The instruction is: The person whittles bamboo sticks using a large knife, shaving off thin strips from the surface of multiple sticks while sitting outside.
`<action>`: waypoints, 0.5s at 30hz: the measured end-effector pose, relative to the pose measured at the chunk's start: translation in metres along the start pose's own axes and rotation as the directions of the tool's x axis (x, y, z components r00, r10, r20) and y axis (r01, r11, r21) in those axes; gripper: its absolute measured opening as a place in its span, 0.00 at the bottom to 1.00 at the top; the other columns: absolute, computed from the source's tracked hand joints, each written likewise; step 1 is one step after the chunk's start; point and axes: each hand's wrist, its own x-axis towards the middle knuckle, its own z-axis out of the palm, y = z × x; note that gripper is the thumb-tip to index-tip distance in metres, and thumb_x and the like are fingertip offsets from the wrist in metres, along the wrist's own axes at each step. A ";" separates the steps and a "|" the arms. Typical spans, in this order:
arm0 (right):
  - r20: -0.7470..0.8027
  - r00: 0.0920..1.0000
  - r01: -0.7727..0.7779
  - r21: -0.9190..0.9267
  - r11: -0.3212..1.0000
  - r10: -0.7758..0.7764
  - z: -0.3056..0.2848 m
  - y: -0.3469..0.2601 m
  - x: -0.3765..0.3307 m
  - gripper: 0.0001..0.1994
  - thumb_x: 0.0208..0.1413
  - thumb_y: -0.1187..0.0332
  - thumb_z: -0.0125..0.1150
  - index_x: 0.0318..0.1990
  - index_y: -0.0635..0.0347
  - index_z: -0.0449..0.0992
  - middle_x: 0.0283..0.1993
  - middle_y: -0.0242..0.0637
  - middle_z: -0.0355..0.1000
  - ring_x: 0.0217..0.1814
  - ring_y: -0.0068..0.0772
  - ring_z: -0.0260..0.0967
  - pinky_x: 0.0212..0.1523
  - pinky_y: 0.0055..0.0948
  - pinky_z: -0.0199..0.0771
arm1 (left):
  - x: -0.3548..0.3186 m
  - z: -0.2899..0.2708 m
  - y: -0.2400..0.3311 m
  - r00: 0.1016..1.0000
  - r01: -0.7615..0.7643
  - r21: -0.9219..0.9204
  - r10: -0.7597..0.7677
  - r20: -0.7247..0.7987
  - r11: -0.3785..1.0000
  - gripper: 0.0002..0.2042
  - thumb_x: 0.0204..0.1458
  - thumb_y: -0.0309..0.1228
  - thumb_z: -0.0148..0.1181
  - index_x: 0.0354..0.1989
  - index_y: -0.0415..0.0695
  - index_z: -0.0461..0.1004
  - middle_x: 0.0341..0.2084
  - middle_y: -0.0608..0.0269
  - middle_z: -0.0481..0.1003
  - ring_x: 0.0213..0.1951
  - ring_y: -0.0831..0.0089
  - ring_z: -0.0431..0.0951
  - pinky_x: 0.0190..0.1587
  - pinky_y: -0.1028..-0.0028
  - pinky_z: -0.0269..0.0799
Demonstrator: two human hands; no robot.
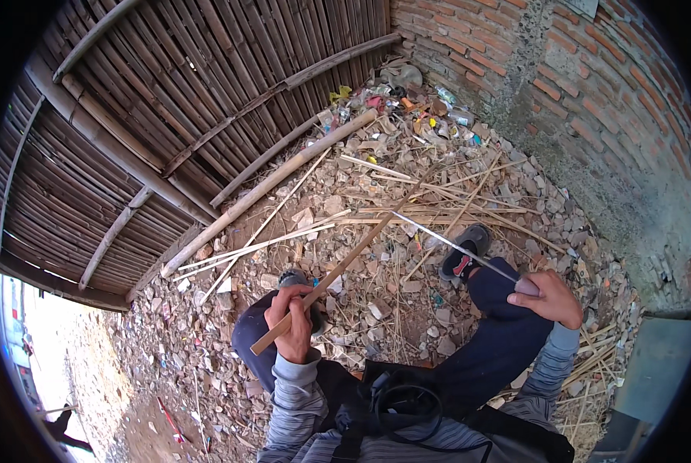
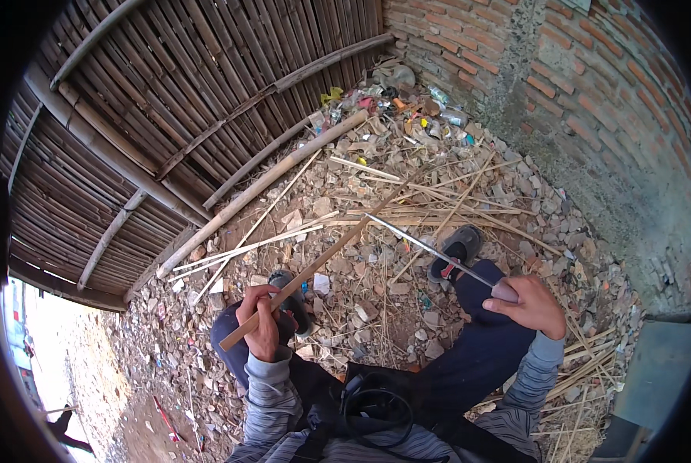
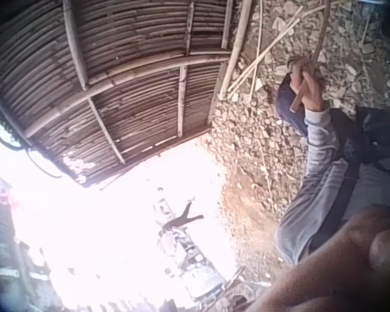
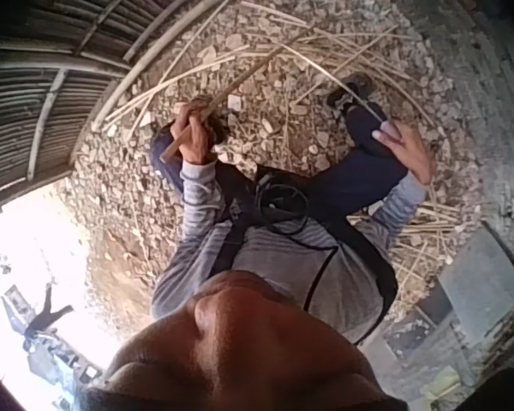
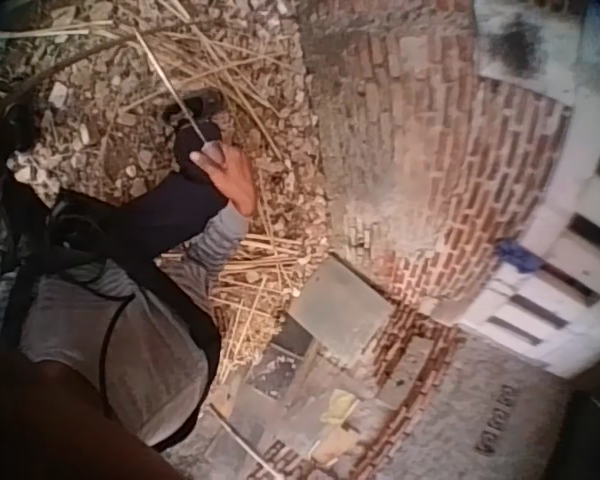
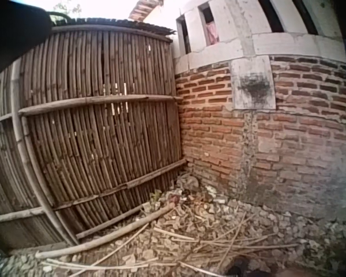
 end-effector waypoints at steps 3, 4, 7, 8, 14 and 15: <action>-0.135 0.989 -0.060 0.064 0.996 0.068 0.001 0.004 0.002 0.26 0.54 0.50 0.75 0.26 0.66 0.70 0.17 0.40 0.57 0.19 0.34 0.57 0.26 0.39 0.59 | 0.005 0.000 0.019 0.981 -0.174 0.176 0.155 0.115 0.969 0.11 0.61 0.18 0.49 0.38 0.37 0.81 0.35 0.57 0.77 0.31 0.72 0.76 0.33 0.72 0.70; -0.261 0.962 -0.047 0.117 0.992 0.077 0.010 0.007 0.008 0.26 0.54 0.52 0.75 0.26 0.67 0.70 0.18 0.40 0.57 0.20 0.34 0.55 0.26 0.38 0.59 | 0.006 0.003 0.018 0.982 -0.173 0.180 0.154 0.112 0.968 0.11 0.61 0.18 0.49 0.38 0.37 0.81 0.35 0.57 0.77 0.31 0.72 0.76 0.33 0.72 0.70; -0.246 0.957 0.013 0.563 0.827 0.153 0.064 0.019 0.029 0.26 0.64 0.47 0.64 0.28 0.64 0.69 0.18 0.29 0.57 0.18 0.20 0.55 0.21 0.28 0.56 | 0.004 0.019 0.001 0.975 -0.215 -0.378 0.219 -0.033 0.900 0.10 0.63 0.18 0.52 0.32 0.36 0.80 0.35 0.54 0.77 0.33 0.64 0.78 0.39 0.67 0.76; -0.158 0.962 -0.014 0.785 0.620 0.221 0.082 0.010 0.038 0.27 0.68 0.45 0.60 0.29 0.63 0.70 0.18 0.25 0.57 0.18 0.16 0.55 0.19 0.24 0.54 | 0.005 0.019 -0.005 0.975 -0.215 -0.376 0.219 -0.033 0.902 0.10 0.63 0.18 0.52 0.32 0.36 0.80 0.35 0.54 0.77 0.33 0.64 0.78 0.39 0.67 0.76; -0.176 0.984 0.149 0.773 0.616 -0.018 0.193 -0.029 0.079 0.26 0.70 0.48 0.55 0.33 0.67 0.73 0.18 0.27 0.61 0.18 0.18 0.56 0.20 0.27 0.56 | -0.002 0.018 -0.001 0.948 -0.167 -0.500 0.277 0.155 0.850 0.12 0.63 0.21 0.53 0.27 0.37 0.79 0.28 0.53 0.78 0.30 0.66 0.78 0.35 0.69 0.74; -0.174 0.985 0.146 0.775 0.615 -0.015 0.213 -0.026 0.083 0.26 0.70 0.48 0.55 0.33 0.67 0.73 0.18 0.27 0.61 0.18 0.18 0.56 0.20 0.27 0.56 | -0.004 0.019 -0.003 0.959 -0.153 -0.499 0.250 0.132 0.853 0.12 0.64 0.26 0.53 0.30 0.35 0.78 0.29 0.50 0.78 0.30 0.67 0.79 0.32 0.71 0.72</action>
